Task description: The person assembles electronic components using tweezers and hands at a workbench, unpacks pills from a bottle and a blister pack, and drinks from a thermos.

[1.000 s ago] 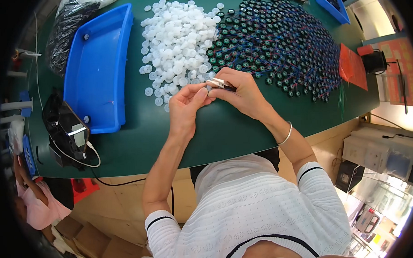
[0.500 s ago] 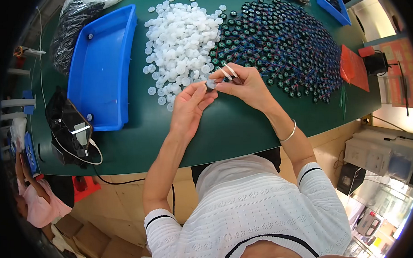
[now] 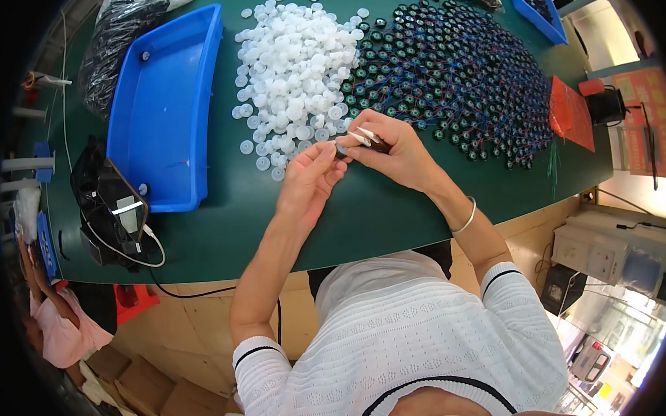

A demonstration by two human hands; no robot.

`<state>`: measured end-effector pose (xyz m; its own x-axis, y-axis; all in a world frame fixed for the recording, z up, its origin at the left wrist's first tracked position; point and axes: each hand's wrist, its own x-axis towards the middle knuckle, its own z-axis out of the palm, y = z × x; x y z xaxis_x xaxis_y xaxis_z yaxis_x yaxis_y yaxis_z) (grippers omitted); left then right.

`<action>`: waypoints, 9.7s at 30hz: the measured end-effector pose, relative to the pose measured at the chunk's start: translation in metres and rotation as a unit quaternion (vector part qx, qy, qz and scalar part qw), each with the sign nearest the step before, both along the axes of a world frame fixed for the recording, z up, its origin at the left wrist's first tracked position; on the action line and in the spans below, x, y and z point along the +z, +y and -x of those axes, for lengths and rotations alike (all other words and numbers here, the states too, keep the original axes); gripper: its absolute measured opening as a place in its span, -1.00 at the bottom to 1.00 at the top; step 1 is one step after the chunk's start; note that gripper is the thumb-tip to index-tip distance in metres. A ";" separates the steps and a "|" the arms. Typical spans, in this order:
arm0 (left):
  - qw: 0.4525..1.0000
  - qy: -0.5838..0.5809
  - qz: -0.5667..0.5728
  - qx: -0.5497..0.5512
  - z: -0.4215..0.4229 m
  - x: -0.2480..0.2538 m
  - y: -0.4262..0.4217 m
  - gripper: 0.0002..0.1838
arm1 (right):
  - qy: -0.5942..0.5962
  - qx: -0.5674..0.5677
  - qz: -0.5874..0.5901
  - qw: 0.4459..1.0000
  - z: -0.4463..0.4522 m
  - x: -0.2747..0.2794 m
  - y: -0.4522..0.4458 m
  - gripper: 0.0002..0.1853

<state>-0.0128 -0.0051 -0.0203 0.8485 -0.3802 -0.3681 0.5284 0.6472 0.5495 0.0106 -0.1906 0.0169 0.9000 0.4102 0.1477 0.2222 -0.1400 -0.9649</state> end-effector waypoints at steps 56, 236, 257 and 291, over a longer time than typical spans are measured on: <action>0.970 -0.144 -0.164 0.111 0.007 0.012 -0.014 -0.78 | 0.200 -0.037 -0.132 0.970 -0.004 -0.005 0.003 -0.78; 0.765 -0.436 -0.446 0.162 0.017 0.030 -0.016 -0.67 | 0.152 -0.065 -0.058 0.984 0.016 0.004 -0.018 -0.87; 0.793 -0.404 -0.444 0.108 0.022 0.056 0.010 -0.73 | 0.097 -0.134 -0.063 0.984 0.026 0.017 -0.020 -0.80; 0.458 -0.568 -0.681 0.055 -0.009 0.022 -0.033 -0.75 | 0.104 -0.127 0.033 0.986 0.048 0.006 -0.067 -0.83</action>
<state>-0.0036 -0.0385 0.0015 0.7726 -0.3862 0.5039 -0.5950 -0.7175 0.3623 -0.0370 -0.2573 0.0231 0.9829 0.1704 -0.0700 -0.0293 -0.2303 -0.9727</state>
